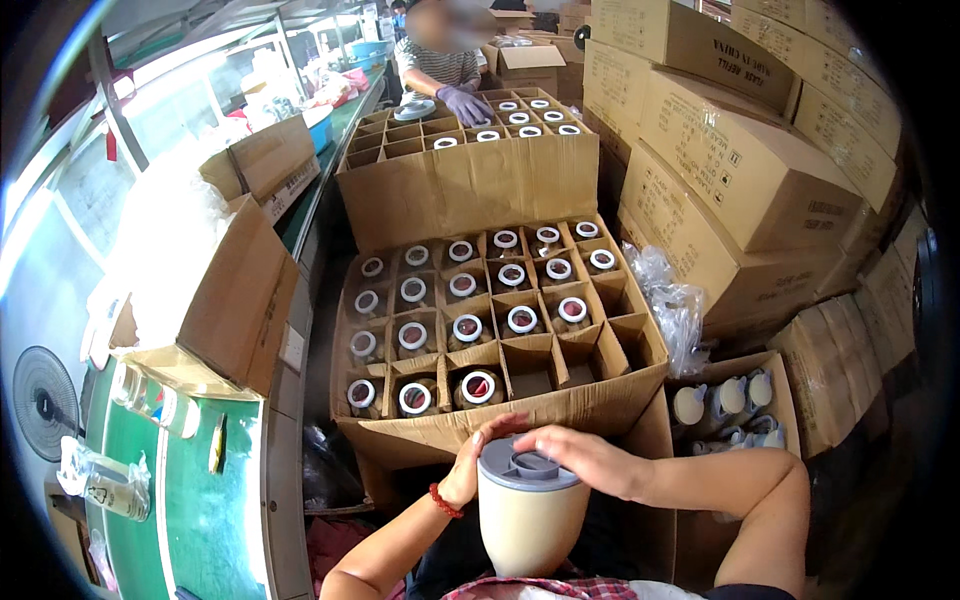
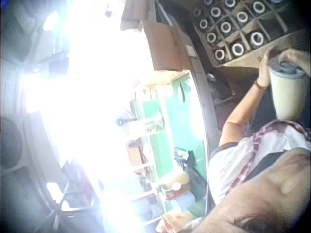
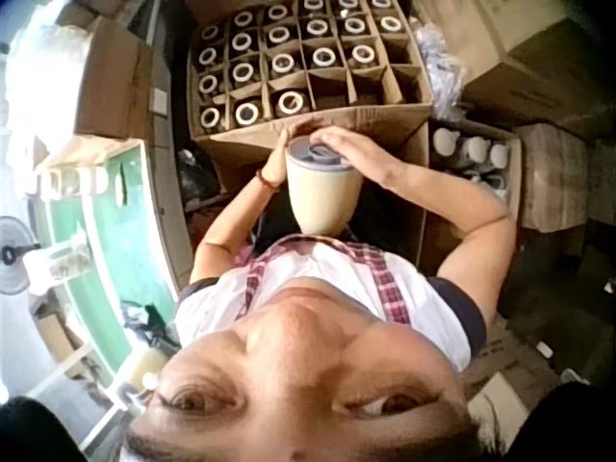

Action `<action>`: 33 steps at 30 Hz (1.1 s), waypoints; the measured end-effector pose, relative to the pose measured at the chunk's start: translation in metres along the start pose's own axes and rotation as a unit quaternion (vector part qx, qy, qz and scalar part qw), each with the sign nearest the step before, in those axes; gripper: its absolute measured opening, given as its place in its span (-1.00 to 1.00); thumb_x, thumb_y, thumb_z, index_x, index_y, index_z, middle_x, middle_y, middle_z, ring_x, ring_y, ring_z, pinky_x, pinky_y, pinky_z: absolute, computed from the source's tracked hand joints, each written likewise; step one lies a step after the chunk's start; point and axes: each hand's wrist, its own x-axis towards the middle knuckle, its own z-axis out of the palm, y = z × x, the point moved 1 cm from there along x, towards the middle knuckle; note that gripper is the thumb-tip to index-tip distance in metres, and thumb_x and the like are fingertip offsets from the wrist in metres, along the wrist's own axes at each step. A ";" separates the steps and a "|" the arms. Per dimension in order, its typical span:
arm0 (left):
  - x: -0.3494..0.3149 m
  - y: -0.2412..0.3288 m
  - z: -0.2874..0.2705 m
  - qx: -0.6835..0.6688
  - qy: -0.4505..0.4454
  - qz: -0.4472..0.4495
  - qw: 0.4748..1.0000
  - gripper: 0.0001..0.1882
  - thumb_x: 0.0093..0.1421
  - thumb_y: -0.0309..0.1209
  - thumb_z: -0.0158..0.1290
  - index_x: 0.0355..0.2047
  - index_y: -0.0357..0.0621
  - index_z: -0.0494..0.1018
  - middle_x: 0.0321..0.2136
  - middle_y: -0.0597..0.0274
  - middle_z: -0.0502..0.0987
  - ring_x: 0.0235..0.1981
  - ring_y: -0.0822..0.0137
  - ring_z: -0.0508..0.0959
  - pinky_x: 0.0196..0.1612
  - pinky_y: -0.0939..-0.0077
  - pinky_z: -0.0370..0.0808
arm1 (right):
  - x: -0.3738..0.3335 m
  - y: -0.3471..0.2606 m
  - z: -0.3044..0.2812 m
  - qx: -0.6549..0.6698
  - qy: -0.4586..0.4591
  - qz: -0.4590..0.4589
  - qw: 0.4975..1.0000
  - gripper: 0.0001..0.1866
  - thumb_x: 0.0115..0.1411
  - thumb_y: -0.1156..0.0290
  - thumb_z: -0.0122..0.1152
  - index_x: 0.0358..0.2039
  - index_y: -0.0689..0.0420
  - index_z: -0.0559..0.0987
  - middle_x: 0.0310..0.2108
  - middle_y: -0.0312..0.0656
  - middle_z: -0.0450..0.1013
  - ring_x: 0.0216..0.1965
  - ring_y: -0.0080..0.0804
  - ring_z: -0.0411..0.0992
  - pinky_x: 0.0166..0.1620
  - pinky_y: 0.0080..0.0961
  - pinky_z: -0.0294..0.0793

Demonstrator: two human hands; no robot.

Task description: The person repeatedly opens a beige container, pours a dark substance from small jars into it, closes the lid, and places the container into a plastic bag. This cycle is performed multiple times in a warehouse setting.

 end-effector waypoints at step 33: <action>-0.009 0.024 -0.013 0.226 -0.036 0.094 0.969 -0.17 0.31 0.21 -0.35 0.29 -0.28 0.06 0.31 -0.18 0.08 0.30 -0.03 0.14 0.29 0.14 0.10 | 0.010 0.003 -0.007 0.142 0.056 0.000 0.988 -0.44 0.41 0.07 -0.32 0.18 0.26 0.30 0.21 -0.06 0.27 0.25 -0.33 0.20 0.31 -0.32 0.09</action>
